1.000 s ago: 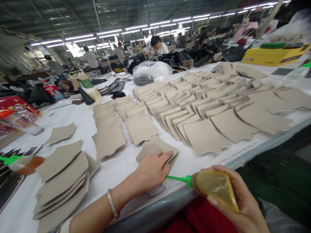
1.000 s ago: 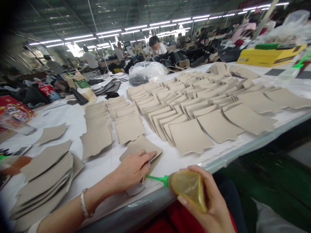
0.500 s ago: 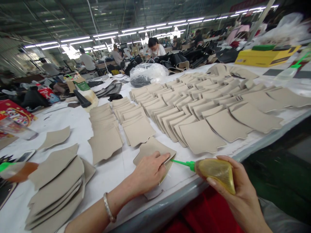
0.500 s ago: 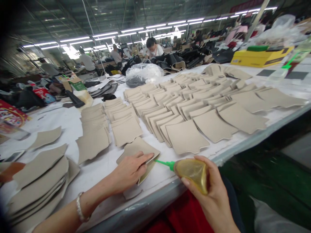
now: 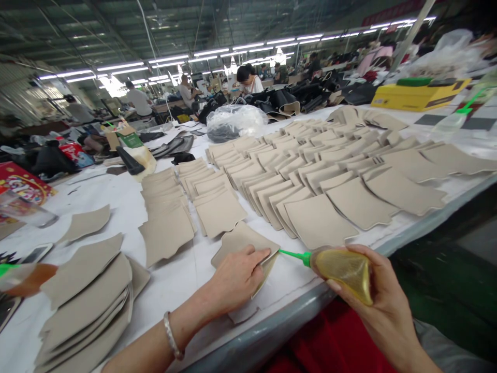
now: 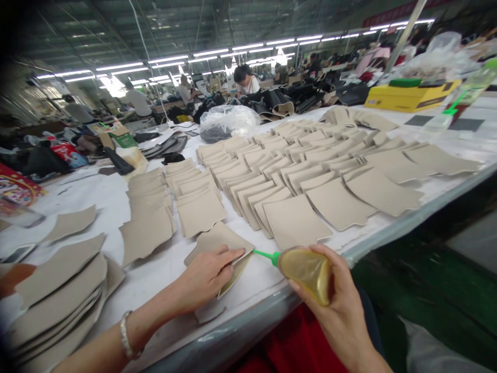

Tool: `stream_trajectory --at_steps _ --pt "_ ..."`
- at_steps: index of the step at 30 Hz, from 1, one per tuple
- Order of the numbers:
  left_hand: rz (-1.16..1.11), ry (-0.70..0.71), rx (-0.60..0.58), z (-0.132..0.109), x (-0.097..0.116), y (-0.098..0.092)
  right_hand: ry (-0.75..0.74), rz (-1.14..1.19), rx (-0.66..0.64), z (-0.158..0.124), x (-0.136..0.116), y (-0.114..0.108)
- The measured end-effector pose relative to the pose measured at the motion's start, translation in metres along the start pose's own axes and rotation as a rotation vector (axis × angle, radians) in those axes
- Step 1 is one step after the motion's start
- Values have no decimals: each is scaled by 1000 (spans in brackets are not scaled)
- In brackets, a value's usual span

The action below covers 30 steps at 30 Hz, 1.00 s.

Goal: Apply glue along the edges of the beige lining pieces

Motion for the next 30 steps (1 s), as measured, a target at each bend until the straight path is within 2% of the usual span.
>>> stream_trajectory --at_steps 4,10,15,19,24,30 --pt "-16 4 11 1 0 1 44 3 -63 -5 -1 2" --pt "-7 4 22 2 -2 2 13 -7 12 -1 -1 -2" --pt "-15 -4 17 1 -1 0 47 13 -73 -6 -1 1" --pt "-24 -23 1 1 0 -2 64 18 -18 -10 -4 4" --pt "-24 -31 -2 0 0 0 220 194 -79 -22 -9 18" --pt "-53 -26 9 -1 -1 1 226 137 6 -24 -6 15"
Point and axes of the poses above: each hand's wrist, its own z-axis towards the middle knuckle, its own y-axis out of the palm, x = y × z, the point moved 4 cm from there along z, towards the middle knuckle, and after that the axes turned 14 degrees about z, right-handed, at the moved point
